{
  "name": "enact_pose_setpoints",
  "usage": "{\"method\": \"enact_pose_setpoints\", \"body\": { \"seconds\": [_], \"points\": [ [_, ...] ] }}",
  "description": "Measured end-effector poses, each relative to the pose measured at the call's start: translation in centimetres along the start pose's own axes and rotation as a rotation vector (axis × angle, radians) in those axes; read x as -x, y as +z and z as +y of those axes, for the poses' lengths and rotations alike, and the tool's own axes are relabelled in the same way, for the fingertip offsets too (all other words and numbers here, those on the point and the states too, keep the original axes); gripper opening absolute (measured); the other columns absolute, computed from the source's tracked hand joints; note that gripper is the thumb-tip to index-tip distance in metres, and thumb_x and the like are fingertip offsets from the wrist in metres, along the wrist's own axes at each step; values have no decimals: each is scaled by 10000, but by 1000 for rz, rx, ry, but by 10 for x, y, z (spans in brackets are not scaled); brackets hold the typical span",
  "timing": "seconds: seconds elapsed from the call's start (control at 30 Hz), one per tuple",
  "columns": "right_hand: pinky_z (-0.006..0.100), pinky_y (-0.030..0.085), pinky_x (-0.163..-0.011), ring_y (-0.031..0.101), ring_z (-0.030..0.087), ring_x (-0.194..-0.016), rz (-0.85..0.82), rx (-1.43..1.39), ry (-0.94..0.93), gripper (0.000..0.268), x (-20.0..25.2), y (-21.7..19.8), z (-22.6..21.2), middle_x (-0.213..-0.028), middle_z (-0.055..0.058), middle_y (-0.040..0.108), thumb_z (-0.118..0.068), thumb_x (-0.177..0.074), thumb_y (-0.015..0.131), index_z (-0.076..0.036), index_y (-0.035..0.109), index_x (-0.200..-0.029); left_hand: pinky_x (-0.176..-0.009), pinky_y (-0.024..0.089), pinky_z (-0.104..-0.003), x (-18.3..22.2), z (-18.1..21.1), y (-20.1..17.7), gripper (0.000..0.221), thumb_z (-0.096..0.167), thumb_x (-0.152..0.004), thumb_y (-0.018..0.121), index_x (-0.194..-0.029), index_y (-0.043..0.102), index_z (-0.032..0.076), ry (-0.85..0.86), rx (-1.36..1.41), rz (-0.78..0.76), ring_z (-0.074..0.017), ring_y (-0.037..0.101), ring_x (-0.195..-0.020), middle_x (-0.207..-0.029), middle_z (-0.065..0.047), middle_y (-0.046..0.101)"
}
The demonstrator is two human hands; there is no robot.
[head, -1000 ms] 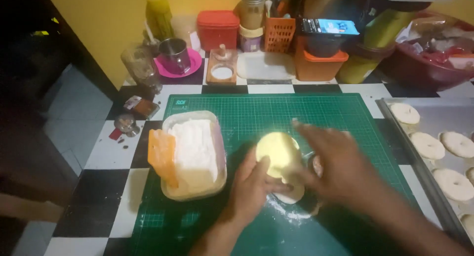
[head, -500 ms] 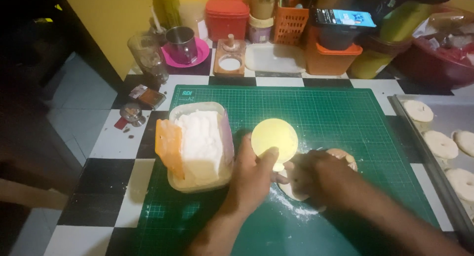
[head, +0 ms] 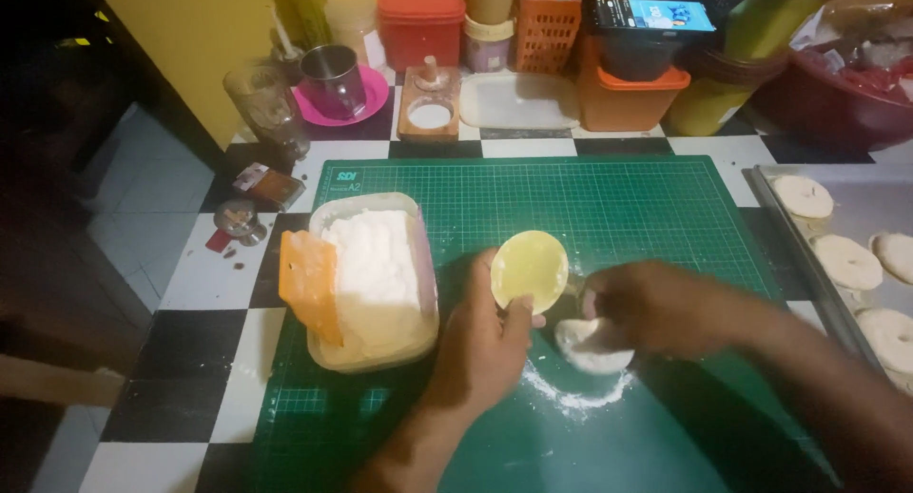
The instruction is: Shaping dough balls into rings using a manual cutter on a floured surface in a bakery.
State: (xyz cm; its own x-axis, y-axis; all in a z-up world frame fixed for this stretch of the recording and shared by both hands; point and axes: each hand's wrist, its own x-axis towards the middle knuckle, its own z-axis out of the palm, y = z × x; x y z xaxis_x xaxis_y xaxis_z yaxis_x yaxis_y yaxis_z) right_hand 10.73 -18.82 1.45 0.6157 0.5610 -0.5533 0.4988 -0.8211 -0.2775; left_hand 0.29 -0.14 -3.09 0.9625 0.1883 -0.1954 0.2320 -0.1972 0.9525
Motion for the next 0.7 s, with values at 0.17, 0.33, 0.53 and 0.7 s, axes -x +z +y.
{"method": "enact_pose_setpoints", "body": {
  "seconds": [0.17, 0.33, 0.53, 0.7],
  "points": [
    [199, 626, -719, 771, 46, -786, -100, 21, 78, 203, 17, -46, -20, -923, -112, 828, -351, -911, 721, -290, 752, -1101, -700, 653, -353, -2, -9, 5, 612, 179, -972, 506, -1546, 296, 132, 133, -110, -69, -211, 837, -926, -1333, -172, 629],
    [225, 608, -760, 741, 92, -847, -195, -4, -46, 200, 11, -66, -39, -973, -65, 808, -246, -867, 739, -208, 781, -1059, -596, 577, -353, 4, 4, 4, 589, 154, -986, 547, -1518, 296, 174, -40, 63, -442, -208, 732, -741, -1210, -161, 757],
    [274, 506, -651, 649, 134, -757, -238, 33, -13, 213, 1, -68, -64, -906, -6, 742, -242, -892, 702, -164, 759, -1082, -723, 585, -281, 9, 17, 1, 471, 65, -924, 518, -1368, 416, 186, -188, 81, -486, -178, 766, -937, -1327, -84, 746],
    [289, 498, -643, 595, 121, -679, -44, 148, -453, 163, -18, -55, -32, -769, -20, 632, -276, -938, 631, -152, 668, -840, -694, 608, -289, 9, 24, -1, 673, 61, -859, 627, -1463, 364, 199, -200, 62, -484, -224, 764, -954, -1410, -123, 667]
  ]
}}
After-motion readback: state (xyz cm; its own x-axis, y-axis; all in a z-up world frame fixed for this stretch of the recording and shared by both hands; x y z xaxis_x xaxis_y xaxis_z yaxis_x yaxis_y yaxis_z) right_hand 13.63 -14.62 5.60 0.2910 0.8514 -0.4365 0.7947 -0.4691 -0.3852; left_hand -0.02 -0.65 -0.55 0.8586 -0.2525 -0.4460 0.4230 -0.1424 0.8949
